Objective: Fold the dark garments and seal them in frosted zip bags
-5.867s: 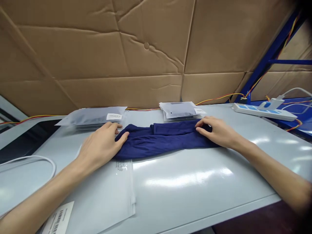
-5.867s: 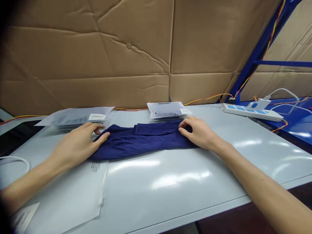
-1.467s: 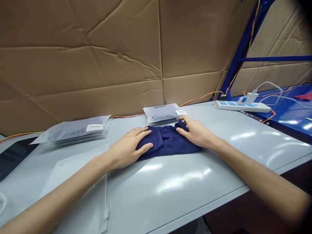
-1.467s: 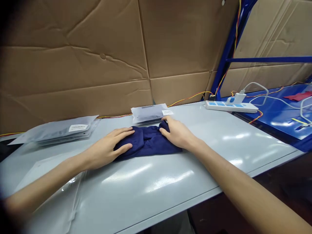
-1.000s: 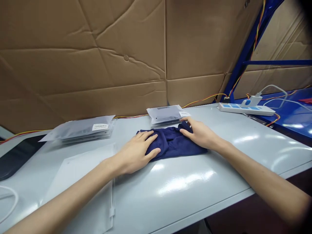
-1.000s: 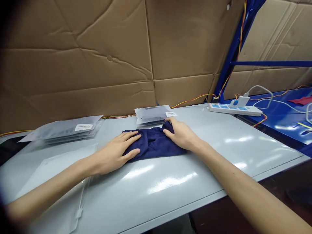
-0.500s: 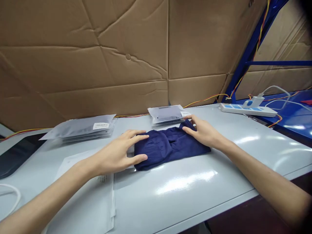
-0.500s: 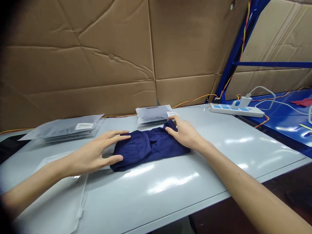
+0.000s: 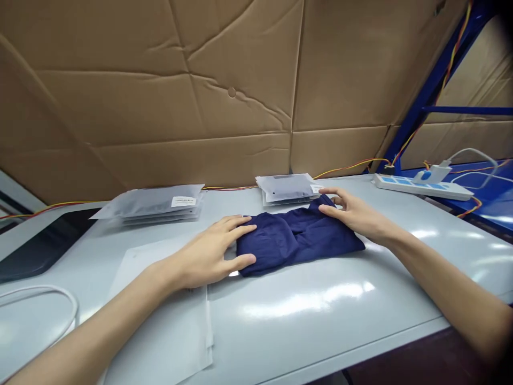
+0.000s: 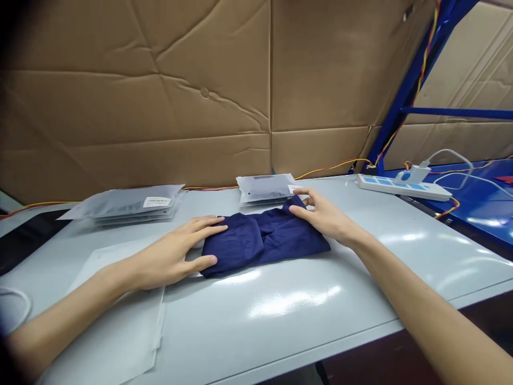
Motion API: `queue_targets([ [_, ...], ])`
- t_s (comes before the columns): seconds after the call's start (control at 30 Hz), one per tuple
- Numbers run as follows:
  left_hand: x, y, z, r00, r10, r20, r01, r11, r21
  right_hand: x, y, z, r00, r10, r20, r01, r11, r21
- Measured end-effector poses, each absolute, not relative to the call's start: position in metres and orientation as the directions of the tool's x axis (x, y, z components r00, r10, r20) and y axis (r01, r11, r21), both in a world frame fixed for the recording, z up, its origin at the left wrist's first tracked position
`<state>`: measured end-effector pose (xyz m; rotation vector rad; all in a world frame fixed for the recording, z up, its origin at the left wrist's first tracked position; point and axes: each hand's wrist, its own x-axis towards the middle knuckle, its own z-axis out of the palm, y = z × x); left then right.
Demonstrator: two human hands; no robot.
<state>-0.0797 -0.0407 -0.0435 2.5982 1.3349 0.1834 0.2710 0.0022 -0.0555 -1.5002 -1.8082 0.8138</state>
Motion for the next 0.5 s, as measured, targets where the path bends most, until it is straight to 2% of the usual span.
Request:
queue_targets([
  [0.23, -0.0783, -0.0475, -0.0379, 0.638, 0.762, 0.113, 0.728, -0.645, 0.232, 0.2717, 0.0020, -0.0526, -0.193, 0.981, -0.010, 0.421, 0.073, -0.904],
  [0.5, -0.0759, -0.0484, -0.0421, 0.688, 0.723, 0.058, 0.695, -0.680, 0.235, 0.2721, 0.0025, -0.0529, -0.206, 0.977, -0.054, 0.292, 0.008, -0.956],
])
